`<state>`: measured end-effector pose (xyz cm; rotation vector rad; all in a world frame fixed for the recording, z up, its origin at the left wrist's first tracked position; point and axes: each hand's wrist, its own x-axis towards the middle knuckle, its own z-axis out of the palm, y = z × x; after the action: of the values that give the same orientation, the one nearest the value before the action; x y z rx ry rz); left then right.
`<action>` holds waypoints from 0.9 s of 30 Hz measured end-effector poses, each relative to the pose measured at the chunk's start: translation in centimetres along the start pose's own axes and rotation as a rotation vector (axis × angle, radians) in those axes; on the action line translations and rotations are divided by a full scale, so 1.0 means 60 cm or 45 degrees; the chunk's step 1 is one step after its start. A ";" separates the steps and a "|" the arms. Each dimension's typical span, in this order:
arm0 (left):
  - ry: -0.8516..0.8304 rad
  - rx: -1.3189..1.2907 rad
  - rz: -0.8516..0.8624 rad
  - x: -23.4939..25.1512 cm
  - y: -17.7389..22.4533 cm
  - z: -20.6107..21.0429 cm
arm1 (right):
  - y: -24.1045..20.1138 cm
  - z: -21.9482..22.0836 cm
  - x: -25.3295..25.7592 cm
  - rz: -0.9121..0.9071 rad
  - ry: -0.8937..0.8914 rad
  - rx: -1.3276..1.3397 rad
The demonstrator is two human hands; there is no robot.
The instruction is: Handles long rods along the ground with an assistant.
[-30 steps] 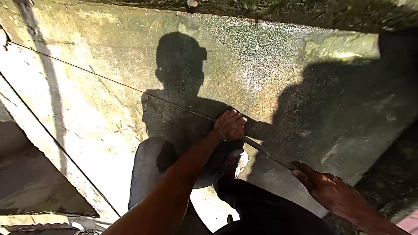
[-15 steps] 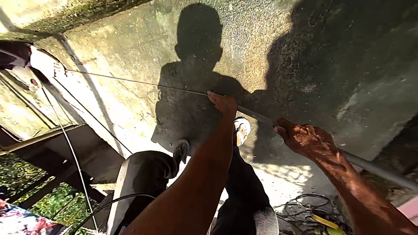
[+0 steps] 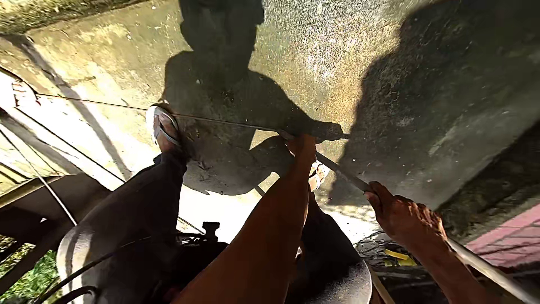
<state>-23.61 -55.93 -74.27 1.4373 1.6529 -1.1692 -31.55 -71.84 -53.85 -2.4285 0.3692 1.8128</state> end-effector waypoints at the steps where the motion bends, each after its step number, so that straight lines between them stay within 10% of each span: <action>1: -0.017 -0.006 -0.013 0.001 -0.002 -0.007 | -0.026 -0.017 -0.018 0.073 -0.075 -0.006; 13: -0.571 0.215 -0.049 0.041 0.010 -0.136 | -0.296 -0.147 -0.133 0.297 -0.795 0.336; 27: -0.858 0.286 -0.234 0.080 0.057 -0.200 | -0.467 -0.139 -0.154 0.831 -0.447 2.439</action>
<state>-20.19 -42.98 -74.57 0.8653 1.2132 -1.7500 -19.37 -45.27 -44.63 -0.6157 1.7924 0.8149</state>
